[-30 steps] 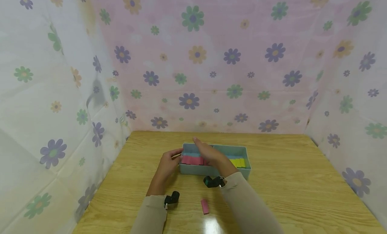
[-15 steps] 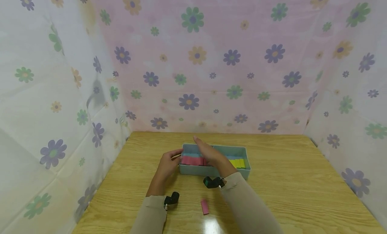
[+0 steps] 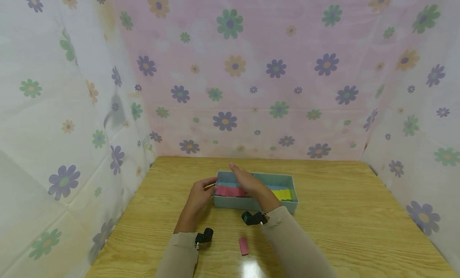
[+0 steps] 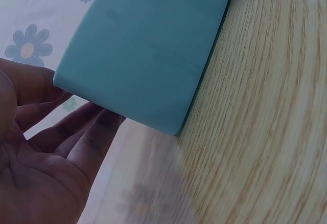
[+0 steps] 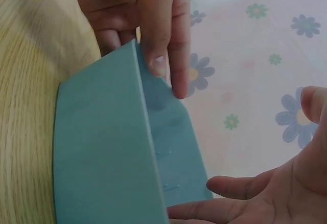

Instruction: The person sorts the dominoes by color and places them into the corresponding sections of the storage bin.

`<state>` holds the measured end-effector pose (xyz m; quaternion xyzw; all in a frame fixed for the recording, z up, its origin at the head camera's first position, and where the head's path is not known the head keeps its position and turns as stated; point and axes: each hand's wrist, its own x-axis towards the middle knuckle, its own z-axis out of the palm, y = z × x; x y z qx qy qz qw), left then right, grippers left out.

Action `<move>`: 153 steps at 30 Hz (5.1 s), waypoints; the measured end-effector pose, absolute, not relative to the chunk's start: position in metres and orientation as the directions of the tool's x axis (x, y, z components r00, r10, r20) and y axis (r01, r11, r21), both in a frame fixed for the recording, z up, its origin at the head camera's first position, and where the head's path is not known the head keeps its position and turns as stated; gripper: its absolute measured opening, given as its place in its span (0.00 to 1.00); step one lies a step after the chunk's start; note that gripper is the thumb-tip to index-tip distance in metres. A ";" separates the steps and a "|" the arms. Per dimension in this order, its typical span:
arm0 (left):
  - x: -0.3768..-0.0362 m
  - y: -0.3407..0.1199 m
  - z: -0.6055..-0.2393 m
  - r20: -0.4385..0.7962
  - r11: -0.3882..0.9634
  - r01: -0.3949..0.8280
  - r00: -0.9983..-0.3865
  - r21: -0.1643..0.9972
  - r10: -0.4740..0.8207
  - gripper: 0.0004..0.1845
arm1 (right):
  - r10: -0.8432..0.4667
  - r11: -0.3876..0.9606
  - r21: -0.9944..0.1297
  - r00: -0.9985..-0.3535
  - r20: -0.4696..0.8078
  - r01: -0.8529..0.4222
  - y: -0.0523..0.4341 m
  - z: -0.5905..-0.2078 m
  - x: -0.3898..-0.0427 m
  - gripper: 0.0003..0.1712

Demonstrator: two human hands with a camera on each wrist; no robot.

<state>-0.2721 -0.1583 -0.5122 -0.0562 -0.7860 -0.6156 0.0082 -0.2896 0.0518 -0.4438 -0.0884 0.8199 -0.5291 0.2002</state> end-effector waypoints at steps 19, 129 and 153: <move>-0.270 -0.159 -0.511 0.082 0.263 0.099 -0.994 0.960 0.074 0.21 | -0.338 0.378 -0.921 -0.911 -0.237 0.100 0.089 -0.420 -0.264 0.57; -0.267 -0.166 -0.507 0.016 0.263 0.048 -0.992 0.964 0.122 0.17 | -0.394 0.655 -0.737 -0.908 -0.144 -0.168 0.116 -0.500 -0.194 0.12; -0.267 -0.166 -0.509 0.001 0.263 0.033 -0.993 0.964 0.121 0.18 | -0.414 0.467 -0.879 -0.902 -0.118 -0.100 0.130 -0.492 -0.209 0.10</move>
